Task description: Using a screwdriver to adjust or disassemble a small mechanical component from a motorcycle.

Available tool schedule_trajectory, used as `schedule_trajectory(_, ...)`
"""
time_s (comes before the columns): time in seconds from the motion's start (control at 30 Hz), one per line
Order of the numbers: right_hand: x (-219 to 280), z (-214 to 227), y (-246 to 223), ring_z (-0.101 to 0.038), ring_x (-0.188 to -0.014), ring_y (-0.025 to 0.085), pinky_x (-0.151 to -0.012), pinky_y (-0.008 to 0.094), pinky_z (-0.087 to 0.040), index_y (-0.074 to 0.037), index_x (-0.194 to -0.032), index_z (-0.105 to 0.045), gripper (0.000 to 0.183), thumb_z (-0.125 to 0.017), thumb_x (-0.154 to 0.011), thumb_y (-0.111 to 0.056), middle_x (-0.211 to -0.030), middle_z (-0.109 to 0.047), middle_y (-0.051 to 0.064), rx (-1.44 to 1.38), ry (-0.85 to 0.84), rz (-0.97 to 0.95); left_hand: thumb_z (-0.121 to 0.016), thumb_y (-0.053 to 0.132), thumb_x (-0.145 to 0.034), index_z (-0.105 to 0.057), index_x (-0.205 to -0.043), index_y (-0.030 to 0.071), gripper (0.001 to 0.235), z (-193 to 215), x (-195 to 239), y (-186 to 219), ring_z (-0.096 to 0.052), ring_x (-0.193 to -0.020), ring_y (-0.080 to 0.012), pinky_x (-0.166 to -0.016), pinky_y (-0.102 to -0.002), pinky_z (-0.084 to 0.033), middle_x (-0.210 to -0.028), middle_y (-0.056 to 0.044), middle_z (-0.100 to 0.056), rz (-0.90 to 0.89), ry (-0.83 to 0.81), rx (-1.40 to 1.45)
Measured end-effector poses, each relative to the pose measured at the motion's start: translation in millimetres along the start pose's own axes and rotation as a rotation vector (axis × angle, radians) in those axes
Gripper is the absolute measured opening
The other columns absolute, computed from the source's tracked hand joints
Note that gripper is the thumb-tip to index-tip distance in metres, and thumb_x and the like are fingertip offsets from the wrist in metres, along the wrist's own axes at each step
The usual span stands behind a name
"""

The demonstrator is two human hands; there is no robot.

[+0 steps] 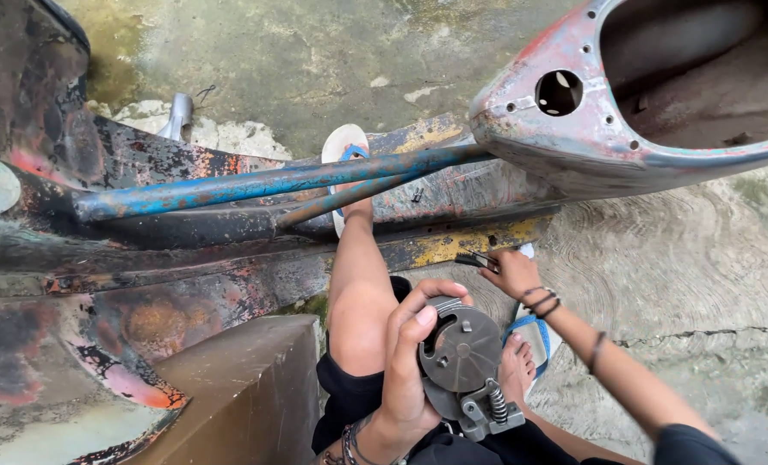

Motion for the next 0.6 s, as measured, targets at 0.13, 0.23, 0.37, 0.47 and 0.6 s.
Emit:
schedule_trajectory(0.13,-25.6,-70.7,13.6,-0.070,-0.079,0.039,-0.060,0.050,-0.050,-0.018,-0.081,-0.064,0.033,-0.073,-0.087,-0.050,-0.078,-0.073,0.011,-0.010,0.011,-0.128,-0.058,0.029,-0.092,-0.063,-0.107,-0.002,0.035,0.2,0.5,-1.3,-0.062,-0.076,-0.0159,-0.070,-0.027,-0.049,-0.096,-0.015,-0.063,0.007,-0.017,0.020)
schedule_trajectory(0.23,-33.4,-101.2,11.2,-0.064,-0.068,0.038,-0.053,0.048,-0.046,-0.013,-0.076,-0.056,0.036,-0.075,-0.090,-0.041,-0.068,-0.066,0.011,-0.138,0.033,-0.250,-0.059,0.029,-0.092,-0.061,-0.107,-0.003,0.035,4.4,1.8,-1.0,-0.061,-0.074,-0.0167,-0.068,-0.028,-0.049,-0.096,-0.016,-0.062,0.033,-0.002,0.070)
schedule_trajectory(0.37,-31.3,-119.3,10.7,-0.070,-0.080,0.041,-0.064,0.051,-0.054,-0.014,-0.082,-0.065,0.031,-0.074,-0.090,-0.043,-0.082,-0.073,0.015,-0.160,0.062,-0.433,-0.059,0.029,-0.091,-0.060,-0.106,-0.002,0.034,3.6,1.9,-0.1,-0.061,-0.076,-0.0186,-0.070,-0.030,-0.050,-0.092,-0.016,-0.061,0.025,-0.013,0.088)
schedule_trajectory(0.47,-25.5,-124.1,6.3,-0.072,-0.086,0.041,-0.067,0.051,-0.055,-0.015,-0.086,-0.071,0.032,-0.074,-0.087,-0.046,-0.088,-0.076,0.015,-0.177,0.045,-0.480,-0.058,0.028,-0.092,-0.059,-0.107,-0.003,0.034,6.1,6.0,0.8,-0.061,-0.076,-0.0207,-0.071,-0.034,-0.054,-0.093,-0.017,-0.059,0.026,-0.023,0.123)
schedule_trajectory(0.6,-22.0,-113.7,14.0,-0.072,-0.095,0.045,-0.076,0.052,-0.056,-0.013,-0.119,-0.075,0.042,-0.067,-0.092,-0.045,-0.101,-0.076,0.024,-0.195,0.020,-0.439,-0.058,0.029,-0.091,-0.060,-0.106,-0.002,0.034,6.7,5.3,2.8,-0.061,-0.079,-0.0183,-0.072,-0.029,-0.050,-0.096,-0.016,-0.061,0.024,-0.009,0.097)
Point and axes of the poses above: each hand's wrist, its own x-axis away from the middle knuckle, its own z-axis out of the back of the hand, y = z × x, the point moved 5 cm from there along -x, towards the middle knuckle
